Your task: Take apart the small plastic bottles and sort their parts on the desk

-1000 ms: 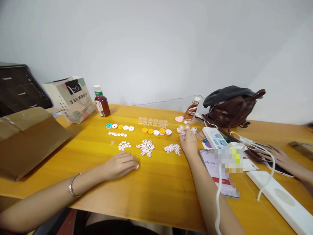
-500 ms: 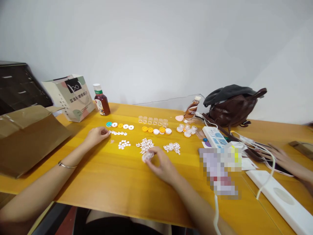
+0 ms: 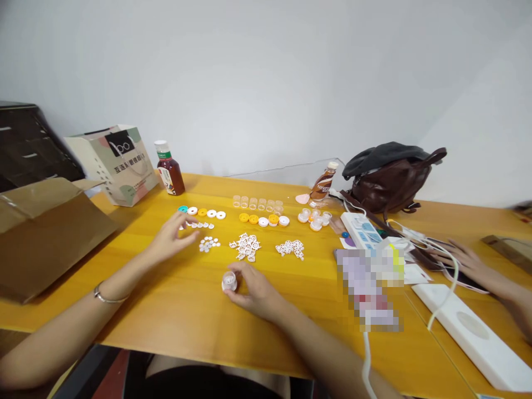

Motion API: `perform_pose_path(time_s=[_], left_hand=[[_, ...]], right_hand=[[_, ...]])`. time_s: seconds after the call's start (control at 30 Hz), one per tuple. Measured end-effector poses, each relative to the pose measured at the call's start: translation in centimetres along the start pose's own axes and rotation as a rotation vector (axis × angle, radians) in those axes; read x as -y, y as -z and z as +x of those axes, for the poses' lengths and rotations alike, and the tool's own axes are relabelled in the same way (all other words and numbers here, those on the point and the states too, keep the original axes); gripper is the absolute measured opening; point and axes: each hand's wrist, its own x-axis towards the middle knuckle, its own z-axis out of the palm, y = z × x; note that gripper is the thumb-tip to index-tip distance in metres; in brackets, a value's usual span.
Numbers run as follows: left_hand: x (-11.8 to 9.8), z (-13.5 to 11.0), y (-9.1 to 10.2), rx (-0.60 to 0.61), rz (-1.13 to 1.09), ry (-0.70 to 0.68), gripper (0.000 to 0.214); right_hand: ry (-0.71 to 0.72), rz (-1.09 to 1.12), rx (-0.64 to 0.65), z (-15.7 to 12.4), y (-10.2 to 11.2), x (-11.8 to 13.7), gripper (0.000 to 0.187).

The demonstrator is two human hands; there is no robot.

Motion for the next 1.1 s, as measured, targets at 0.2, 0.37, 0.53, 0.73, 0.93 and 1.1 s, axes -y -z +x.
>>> perform_pose_path(time_s=[0.2,0.37,0.53,0.73,0.93,1.1], left_hand=[[-4.7,-2.7,-2.8,0.469,-0.254,-0.310,0.038],[-5.8,-3.7,-5.8,0.399,-0.170,-0.275,0.033],[-6.3,-3.9,-6.8,0.332,-0.123,-0.232,0.028],[-6.4,-4.1,-7.1,0.330,-0.079,-0.196,0.029],[-6.4,-4.0,-7.2,0.329,-0.080,-0.206,0.034],[-6.5,-4.0,-7.4,0.298,-0.044,-0.176,0.027]], right_hand=[[-0.074,0.042,-0.088,0.3,-0.4,-1.1,0.041],[-0.074,0.077,-0.125,0.3,-0.6,-1.5,0.053],[-0.101,0.103,-0.123,0.5,-0.6,-1.5,0.054],[-0.238,-0.128,-0.073,1.0,-0.4,-1.1,0.036],[-0.210,-0.235,0.009,1.4,-0.4,-0.8,0.035],[-0.289,-0.323,0.012,1.9,-0.6,-0.2,0.032]])
